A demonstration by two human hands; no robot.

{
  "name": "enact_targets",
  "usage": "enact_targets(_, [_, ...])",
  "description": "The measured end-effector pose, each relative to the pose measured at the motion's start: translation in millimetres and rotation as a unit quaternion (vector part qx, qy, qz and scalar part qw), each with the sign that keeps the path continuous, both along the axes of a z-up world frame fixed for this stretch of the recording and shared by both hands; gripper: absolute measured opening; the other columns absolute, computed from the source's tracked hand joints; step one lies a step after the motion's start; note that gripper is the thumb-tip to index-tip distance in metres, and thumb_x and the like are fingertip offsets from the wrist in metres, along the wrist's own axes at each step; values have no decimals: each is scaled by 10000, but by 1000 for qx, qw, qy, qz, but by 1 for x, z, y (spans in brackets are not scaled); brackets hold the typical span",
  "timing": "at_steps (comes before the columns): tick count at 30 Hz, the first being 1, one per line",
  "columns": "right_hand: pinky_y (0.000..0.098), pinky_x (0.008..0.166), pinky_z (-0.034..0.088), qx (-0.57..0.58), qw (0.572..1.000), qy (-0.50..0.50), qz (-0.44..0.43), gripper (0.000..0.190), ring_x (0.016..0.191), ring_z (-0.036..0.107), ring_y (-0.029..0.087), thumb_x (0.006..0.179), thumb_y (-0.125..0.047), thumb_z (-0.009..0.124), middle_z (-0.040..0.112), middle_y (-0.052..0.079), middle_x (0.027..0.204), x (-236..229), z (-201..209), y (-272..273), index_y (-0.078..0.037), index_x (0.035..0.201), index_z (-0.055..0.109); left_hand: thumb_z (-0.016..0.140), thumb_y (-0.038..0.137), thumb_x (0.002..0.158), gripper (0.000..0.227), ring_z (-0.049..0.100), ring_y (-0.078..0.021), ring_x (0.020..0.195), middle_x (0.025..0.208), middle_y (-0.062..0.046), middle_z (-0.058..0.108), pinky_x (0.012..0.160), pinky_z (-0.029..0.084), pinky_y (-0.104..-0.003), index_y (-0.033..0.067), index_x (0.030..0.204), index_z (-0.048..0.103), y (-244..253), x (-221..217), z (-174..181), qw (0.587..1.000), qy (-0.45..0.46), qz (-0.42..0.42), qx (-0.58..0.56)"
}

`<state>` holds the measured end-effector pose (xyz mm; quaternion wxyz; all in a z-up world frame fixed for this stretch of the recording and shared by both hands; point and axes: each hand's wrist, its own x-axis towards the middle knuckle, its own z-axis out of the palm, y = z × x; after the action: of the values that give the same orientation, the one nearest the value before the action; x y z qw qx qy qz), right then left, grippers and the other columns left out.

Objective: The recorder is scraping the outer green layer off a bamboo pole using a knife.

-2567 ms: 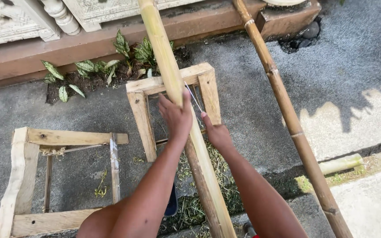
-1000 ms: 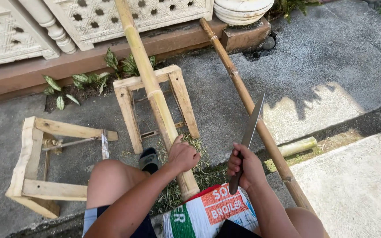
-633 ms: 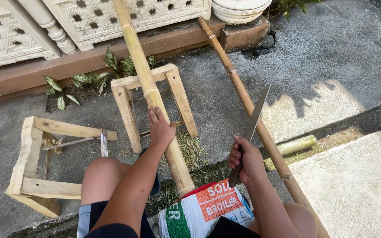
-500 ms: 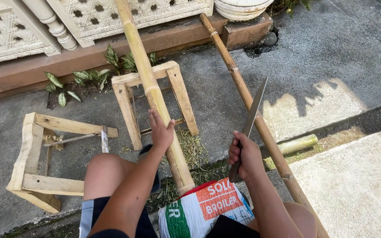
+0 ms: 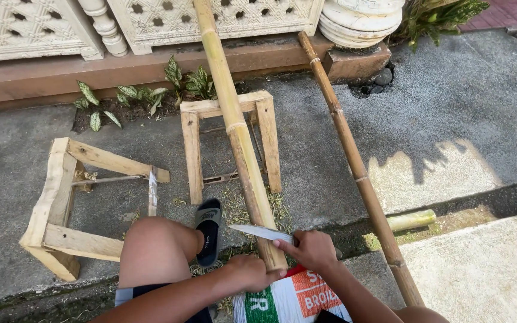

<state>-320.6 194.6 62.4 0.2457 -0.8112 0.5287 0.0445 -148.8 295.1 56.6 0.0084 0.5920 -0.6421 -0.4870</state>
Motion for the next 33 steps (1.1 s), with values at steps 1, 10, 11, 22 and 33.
enact_targets(1, [417,568,559,-21,998,34,55,825,497,645,220,810,-883,428,614,53,537,1,-5,-3,-113,697,702,467,486,1060,422,698,-262,950,1085,-120,688,795,535,-466,139,1203,661,0,-2,19,986,-103,-133,-14])
enact_targets(10, [402,427,495,-97,983,93,129,832,396,553,164,812,-899,364,578,7,473,47,-27,-78,-154,705,716,599,340,890,293,658,-273,1021,1005,-132,679,843,519,-447,69,912,707,-6,-51,-41,848,60,-236,-471])
enact_targets(11, [402,427,495,-88,982,98,131,832,396,553,164,812,-899,364,578,7,473,57,-24,-88,-154,705,716,599,340,890,293,658,-273,1021,1005,-132,679,843,519,-447,69,912,707,-10,-50,-38,852,68,-231,-465])
enact_targets(22, [393,383,489,-106,954,109,259,791,366,547,159,788,-884,456,580,-13,475,20,-14,-59,-149,570,654,424,304,1063,468,669,-444,1013,1175,-313,671,987,431,-707,-63,1260,636,4,-88,-69,881,-46,-307,-356])
enact_targets(33, [371,371,468,-106,964,120,211,794,357,525,134,804,-887,423,542,-30,440,62,6,-94,-155,609,661,506,226,1020,377,702,-475,928,1066,-334,686,936,440,-743,-102,1161,627,0,-145,-168,883,-19,-319,-343])
